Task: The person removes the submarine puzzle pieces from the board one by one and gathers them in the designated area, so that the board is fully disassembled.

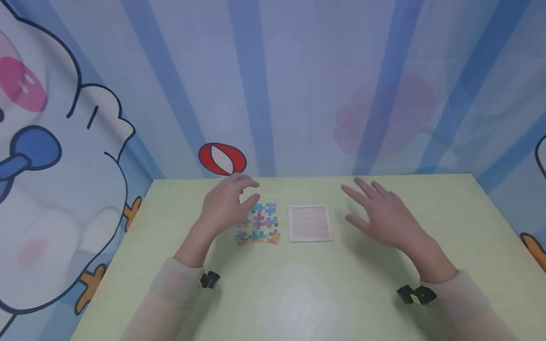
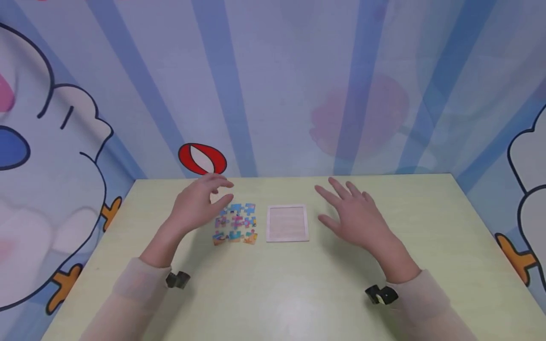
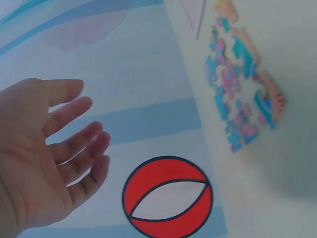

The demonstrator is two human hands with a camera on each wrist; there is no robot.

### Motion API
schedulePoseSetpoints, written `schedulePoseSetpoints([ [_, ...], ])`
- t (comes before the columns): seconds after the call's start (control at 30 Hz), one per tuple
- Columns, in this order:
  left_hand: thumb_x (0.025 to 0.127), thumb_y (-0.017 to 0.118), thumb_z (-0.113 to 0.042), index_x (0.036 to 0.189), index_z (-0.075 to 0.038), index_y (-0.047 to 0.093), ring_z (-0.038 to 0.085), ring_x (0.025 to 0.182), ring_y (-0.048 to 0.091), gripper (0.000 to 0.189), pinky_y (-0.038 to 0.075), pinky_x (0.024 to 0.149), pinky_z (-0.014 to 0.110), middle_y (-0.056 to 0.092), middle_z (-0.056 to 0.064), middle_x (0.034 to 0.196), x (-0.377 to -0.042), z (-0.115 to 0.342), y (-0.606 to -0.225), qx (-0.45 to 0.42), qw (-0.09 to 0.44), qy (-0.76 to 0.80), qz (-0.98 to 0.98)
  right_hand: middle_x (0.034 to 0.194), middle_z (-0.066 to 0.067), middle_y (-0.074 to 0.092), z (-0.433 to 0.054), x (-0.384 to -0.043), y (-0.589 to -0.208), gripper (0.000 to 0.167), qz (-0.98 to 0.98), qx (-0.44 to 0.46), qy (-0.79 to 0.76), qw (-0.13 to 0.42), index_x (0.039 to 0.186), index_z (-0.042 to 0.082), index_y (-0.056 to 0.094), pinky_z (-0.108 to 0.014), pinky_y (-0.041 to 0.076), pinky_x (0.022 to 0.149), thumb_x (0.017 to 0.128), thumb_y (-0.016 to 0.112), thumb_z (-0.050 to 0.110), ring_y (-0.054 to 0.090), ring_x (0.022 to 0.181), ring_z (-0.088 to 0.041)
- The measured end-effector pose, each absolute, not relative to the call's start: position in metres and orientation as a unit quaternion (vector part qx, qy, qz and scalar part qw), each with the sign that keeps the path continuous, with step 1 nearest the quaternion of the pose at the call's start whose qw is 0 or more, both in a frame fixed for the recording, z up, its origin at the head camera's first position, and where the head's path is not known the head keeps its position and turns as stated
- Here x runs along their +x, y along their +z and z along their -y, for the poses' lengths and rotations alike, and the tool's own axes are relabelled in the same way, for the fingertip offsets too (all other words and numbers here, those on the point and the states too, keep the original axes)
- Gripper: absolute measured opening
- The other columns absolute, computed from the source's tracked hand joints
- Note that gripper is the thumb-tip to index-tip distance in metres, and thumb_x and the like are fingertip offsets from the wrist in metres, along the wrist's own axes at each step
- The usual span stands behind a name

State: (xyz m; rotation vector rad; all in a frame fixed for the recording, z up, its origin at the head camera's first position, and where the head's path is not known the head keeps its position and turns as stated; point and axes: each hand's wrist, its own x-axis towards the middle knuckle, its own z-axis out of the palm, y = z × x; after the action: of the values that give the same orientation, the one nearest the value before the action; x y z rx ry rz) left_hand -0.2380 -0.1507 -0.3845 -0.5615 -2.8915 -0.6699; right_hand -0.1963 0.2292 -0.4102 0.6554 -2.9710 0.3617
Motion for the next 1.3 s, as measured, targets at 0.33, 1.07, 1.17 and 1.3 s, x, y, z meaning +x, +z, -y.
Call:
schedulePoseSetpoints([
  [0.33,0.092,0.053,-0.075,0.163,-0.027,0.035,0.037,0.157,0.015,0.088,0.003,0.113,0.077,0.016,0.006,0.173,-0.25,0.15,-0.372,-0.186,0.103,-0.126,0.969,0.172,-0.019,0.004,-0.247,-0.217,-0.39,0.092,0.984,0.127,0.12,0.035,0.167,0.028,0.022,-0.088,0.0,0.102,0.094,0.054,0.074,-0.005,0.15,-0.061],
  [1.07,0.078,0.031,-0.099,0.165,-0.043,0.005,0.044,0.156,-0.013,0.107,-0.002,0.102,0.087,-0.018,0.004,0.172,-0.249,0.152,-0.432,-0.14,-0.005,-0.019,0.99,0.172,-0.018,-0.004,-0.24,-0.231,-0.447,0.112,0.986,0.107,0.118,-0.048,0.168,0.031,0.013,-0.087,-0.012,0.099,0.081,0.048,0.093,-0.015,0.148,-0.061],
  [1.17,0.079,0.033,-0.098,0.165,-0.044,0.003,0.043,0.155,-0.016,0.107,-0.001,0.102,0.088,-0.018,0.004,0.172,-0.247,0.154,-0.43,-0.14,-0.013,-0.026,0.99,0.172,-0.018,-0.003,-0.24,-0.231,-0.447,0.112,0.986,0.108,0.116,-0.047,0.168,0.032,0.014,-0.087,-0.011,0.099,0.08,0.048,0.093,-0.014,0.148,-0.061],
  [1.3,0.079,0.037,-0.097,0.165,-0.044,0.003,0.043,0.155,-0.018,0.106,-0.002,0.101,0.088,-0.016,0.004,0.173,-0.246,0.154,-0.43,-0.139,-0.022,-0.037,0.989,0.172,-0.019,-0.002,-0.239,-0.23,-0.446,0.111,0.986,0.111,0.116,-0.047,0.168,0.031,0.016,-0.087,-0.011,0.099,0.081,0.049,0.092,-0.013,0.148,-0.061],
])
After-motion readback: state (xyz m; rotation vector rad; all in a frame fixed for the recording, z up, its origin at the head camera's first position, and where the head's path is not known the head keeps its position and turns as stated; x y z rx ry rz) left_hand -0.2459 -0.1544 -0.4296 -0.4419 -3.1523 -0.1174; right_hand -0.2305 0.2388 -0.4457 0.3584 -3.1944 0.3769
